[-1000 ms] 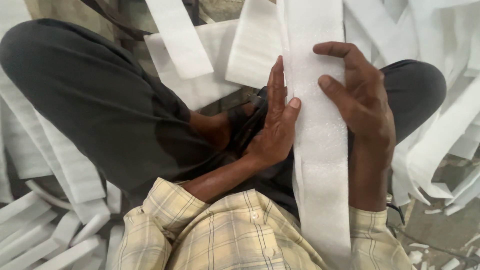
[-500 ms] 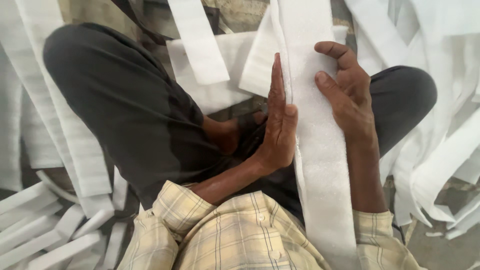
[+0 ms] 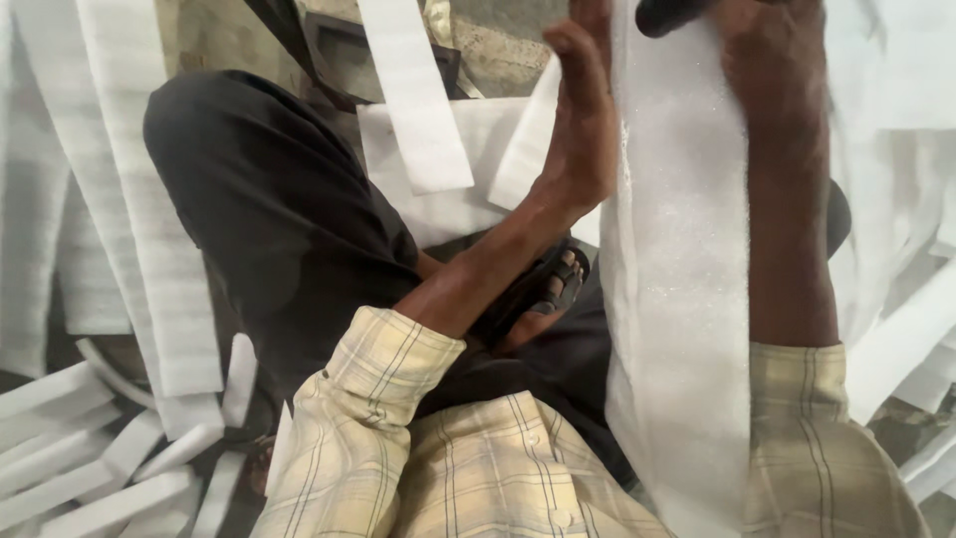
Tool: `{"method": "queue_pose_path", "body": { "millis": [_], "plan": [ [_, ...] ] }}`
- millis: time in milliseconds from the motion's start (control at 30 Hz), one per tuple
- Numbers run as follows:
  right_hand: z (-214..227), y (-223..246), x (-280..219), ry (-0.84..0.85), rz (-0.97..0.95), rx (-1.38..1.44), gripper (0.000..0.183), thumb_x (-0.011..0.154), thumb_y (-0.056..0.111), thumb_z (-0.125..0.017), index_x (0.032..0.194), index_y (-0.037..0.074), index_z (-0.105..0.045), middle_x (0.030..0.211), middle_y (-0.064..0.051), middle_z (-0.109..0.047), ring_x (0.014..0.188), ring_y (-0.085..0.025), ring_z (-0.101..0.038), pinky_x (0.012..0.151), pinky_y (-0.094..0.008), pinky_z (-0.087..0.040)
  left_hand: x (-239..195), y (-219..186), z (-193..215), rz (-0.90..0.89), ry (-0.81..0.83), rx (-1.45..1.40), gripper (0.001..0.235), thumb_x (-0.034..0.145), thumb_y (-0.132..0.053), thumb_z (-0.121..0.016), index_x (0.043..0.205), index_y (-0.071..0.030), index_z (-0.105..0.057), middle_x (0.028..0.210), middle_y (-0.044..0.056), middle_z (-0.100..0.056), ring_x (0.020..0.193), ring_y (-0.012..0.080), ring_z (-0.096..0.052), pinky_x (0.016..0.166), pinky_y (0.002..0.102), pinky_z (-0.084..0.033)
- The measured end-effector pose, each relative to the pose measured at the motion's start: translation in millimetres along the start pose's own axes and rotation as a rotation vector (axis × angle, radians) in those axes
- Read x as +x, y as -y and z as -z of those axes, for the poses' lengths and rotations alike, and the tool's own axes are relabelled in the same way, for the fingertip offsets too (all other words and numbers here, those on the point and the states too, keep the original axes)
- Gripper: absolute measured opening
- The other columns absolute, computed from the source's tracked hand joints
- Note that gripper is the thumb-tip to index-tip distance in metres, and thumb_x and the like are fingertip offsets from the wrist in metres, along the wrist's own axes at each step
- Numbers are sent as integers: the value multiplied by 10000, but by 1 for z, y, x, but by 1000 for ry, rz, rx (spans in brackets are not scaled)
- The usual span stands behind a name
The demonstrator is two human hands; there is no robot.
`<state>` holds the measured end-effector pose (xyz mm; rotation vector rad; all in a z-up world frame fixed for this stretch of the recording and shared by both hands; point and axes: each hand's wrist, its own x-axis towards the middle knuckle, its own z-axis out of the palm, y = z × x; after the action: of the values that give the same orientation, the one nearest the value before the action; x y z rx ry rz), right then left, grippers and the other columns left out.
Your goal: The person sits cross-legged on the floor and repeatedly folds long white foam strips in half lengthwise by hand. They smooth the folded edge with their fingers and place the finished strip aside among other similar strips.
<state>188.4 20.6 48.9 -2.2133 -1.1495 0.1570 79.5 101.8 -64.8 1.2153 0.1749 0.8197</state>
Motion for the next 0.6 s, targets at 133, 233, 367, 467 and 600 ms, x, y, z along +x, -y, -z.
{"method": "queue_pose_path", "body": {
  "millis": [133,233,367,467,600],
  "plan": [
    [-15,-19,-10,-68,432,-594,65,1017,82,-658,1034,116,-711,947,-48,-656,910,-201,-641,808,-342,-505,-18,-10,-2,-40,-89,188,829,1071,-732,89,1690,-196,-41,1738,16,-44,1627,186,-22,1389,365,-16],
    [-20,-14,-34,-74,313,-496,179,1028,184,-683,1177,85,-672,928,-38,-624,861,-154,-572,766,-290,-449,-54,-35,-10,26,-86,210,841,1074,-734,68,1684,-164,-36,1768,53,-30,1625,206,-30,1378,394,-32],
    [-11,14,-99,-20,-227,437,453,1137,300,-610,1467,-6,-563,1017,-12,-591,846,-67,-449,805,-222,-382,-90,-59,-21,101,23,202,825,1104,-708,36,1685,-126,-30,1781,79,-20,1630,232,-40,1371,412,-52],
    [5,28,-120,-140,-523,368,501,1052,309,-631,1438,-7,-596,948,-158,-548,763,-165,-359,691,-304,-286,-101,-74,-33,110,116,197,733,1150,-600,-138,1684,-113,-15,1778,91,8,1627,253,-39,1358,415,-57],
    [35,48,-126,-185,-156,314,390,1094,381,-608,1123,-8,-593,1380,-103,-552,1143,-103,-542,975,-262,-449,-101,-91,-53,61,177,171,772,1122,-321,-453,1681,-120,39,1742,110,44,1625,259,-34,1367,408,-101]
  ]
}}
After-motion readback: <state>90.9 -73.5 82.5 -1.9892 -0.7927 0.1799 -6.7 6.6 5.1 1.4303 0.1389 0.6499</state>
